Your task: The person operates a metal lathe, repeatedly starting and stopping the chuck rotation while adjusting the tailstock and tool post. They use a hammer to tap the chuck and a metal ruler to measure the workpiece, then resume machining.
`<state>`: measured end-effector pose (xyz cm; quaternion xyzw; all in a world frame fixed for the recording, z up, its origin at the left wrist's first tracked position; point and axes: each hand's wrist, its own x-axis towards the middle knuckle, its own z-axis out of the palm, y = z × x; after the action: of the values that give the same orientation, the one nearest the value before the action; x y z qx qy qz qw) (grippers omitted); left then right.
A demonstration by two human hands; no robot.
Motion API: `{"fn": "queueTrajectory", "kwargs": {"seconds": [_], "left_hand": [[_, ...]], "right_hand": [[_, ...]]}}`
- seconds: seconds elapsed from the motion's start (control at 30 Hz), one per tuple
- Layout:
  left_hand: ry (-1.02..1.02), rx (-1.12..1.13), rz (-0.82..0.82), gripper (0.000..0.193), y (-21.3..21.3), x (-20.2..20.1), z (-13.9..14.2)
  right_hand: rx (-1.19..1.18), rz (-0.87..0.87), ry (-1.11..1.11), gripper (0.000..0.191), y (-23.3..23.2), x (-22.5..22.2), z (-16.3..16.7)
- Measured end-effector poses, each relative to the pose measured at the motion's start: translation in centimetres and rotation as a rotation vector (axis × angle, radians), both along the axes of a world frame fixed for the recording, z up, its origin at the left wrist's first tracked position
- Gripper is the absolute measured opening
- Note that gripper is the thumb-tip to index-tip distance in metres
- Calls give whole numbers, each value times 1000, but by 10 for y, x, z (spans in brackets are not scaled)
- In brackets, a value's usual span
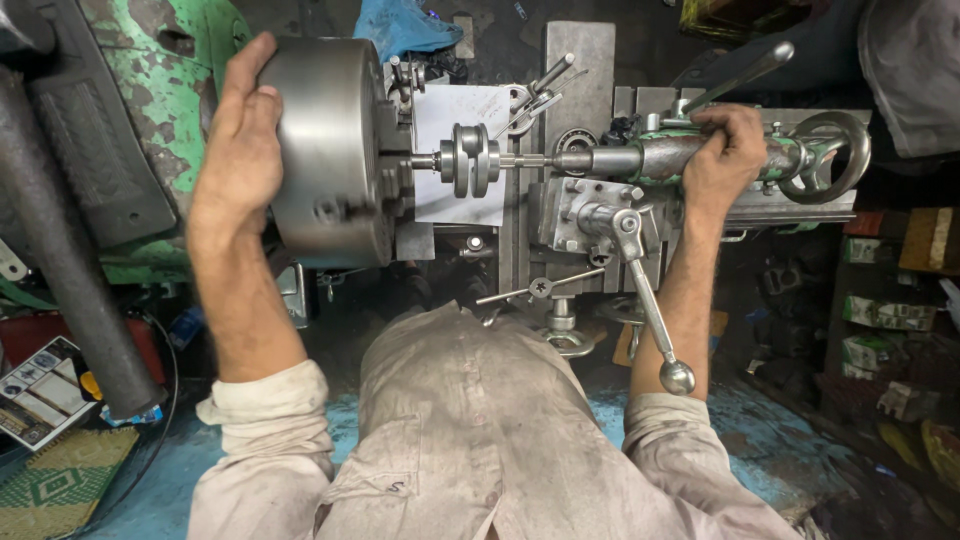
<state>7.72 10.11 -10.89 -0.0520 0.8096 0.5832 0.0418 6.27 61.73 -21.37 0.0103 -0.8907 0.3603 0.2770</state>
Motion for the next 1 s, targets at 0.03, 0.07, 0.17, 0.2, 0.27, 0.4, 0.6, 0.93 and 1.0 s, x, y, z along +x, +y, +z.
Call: {"fn": "queueTrajectory", "kwargs": {"seconds": [0.03, 0.07, 0.17, 0.2, 0.27, 0.4, 0.6, 0.93, 1.0], "left_hand": [[51, -71, 58, 51, 4, 3, -4], [100, -141, 116, 48, 8, 7, -8], [301, -315, 231, 44, 17, 34, -28], [378, -367, 253, 43, 18, 48, -37], [534, -382, 312, 41, 22, 75, -61], [694, -451, 362, 42, 21, 130, -119], [590, -341, 420, 42, 41, 165, -174], [590, -538, 331, 41, 45, 90, -44], [406, -293, 375, 41, 42, 70, -27]], "right_hand": [[5, -3, 0, 33, 1, -1, -2], [12, -6, 0, 33, 2, -1, -3], [35, 10, 28, 32, 4, -1, -6], [38, 12, 33, 32, 4, -1, -6], [48, 13, 39, 31, 4, 0, -5], [31, 9, 27, 30, 1, 1, -2], [17, 8, 18, 31, -2, 0, 2], [20, 19, 34, 30, -1, 0, 2], [12, 19, 31, 31, -1, -1, 1]]}}
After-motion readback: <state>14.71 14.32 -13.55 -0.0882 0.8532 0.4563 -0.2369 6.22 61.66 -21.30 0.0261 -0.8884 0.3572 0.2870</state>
